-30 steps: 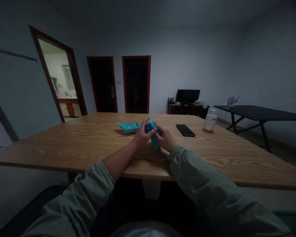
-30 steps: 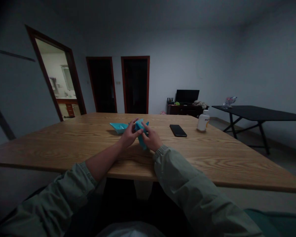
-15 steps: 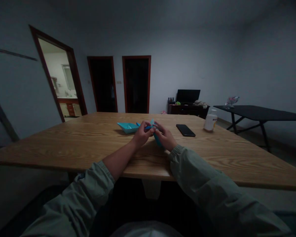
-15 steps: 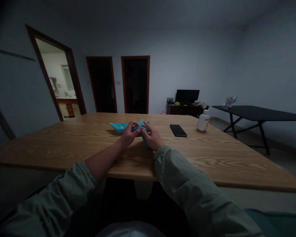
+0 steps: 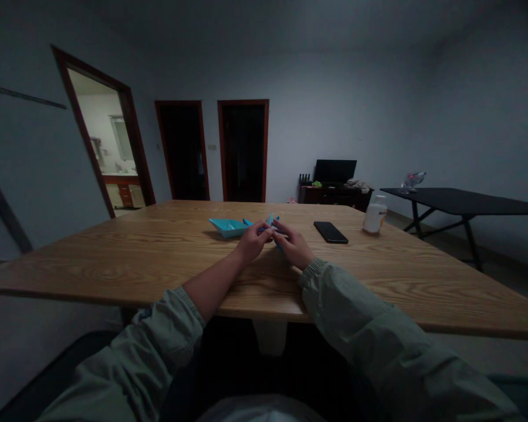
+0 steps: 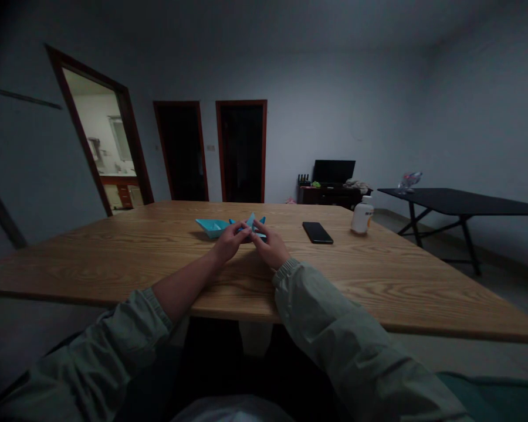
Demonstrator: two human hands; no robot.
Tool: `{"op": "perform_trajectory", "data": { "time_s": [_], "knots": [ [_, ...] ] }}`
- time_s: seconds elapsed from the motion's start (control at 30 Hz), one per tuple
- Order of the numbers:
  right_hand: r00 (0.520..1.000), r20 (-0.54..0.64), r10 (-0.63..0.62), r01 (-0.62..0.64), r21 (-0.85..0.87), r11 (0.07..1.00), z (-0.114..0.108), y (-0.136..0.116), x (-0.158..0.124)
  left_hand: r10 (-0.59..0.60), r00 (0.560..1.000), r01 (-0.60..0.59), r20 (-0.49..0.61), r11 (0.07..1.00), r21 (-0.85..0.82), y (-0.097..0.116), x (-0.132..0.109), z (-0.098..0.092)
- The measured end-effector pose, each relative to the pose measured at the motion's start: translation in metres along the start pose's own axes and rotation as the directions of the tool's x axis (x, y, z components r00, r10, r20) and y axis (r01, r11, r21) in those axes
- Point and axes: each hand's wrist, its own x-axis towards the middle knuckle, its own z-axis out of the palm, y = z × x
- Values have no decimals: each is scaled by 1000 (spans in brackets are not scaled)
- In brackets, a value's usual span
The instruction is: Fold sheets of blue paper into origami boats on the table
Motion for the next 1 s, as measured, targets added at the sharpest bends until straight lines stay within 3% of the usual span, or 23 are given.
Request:
{"op": "perform_trajectory", "data": {
  "time_s": [0.2, 0.43, 0.6, 0.7, 0.83, 0.9, 1.0],
  "knots": [
    [999, 19, -31, 31, -10, 999, -1, 5, 1, 24, 999, -23, -23, 999, 43, 3, -2, 1],
    [998, -54, -43, 36, -132, 991, 0, 7, 3, 131, 991, -128, -40, 989, 75, -1, -1, 1],
    [983, -181, -22, -12, -188, 982, -11, 0, 3, 129, 972, -74, -196, 961, 268, -7, 2, -9],
    [954, -300, -19, -36, -177, 984, -25, -1, 7, 138, 951, -58, -277, 959, 277, -5, 4, -20],
    [936, -344, 74, -89, -27, 996, -48, 10, 16, 26, 963, 15, -269, 989, 150, -2, 11, -38],
    [950, -268, 160, -157, 33, 987, -55, 25, 18, -54, 972, 87, -228, 987, 137, -8, 14, -49],
    [958, -131, 255, -269, -96, 958, -58, 52, 12, -188, 966, 225, -179, 949, 219, -23, 11, -65]
  ]
}}
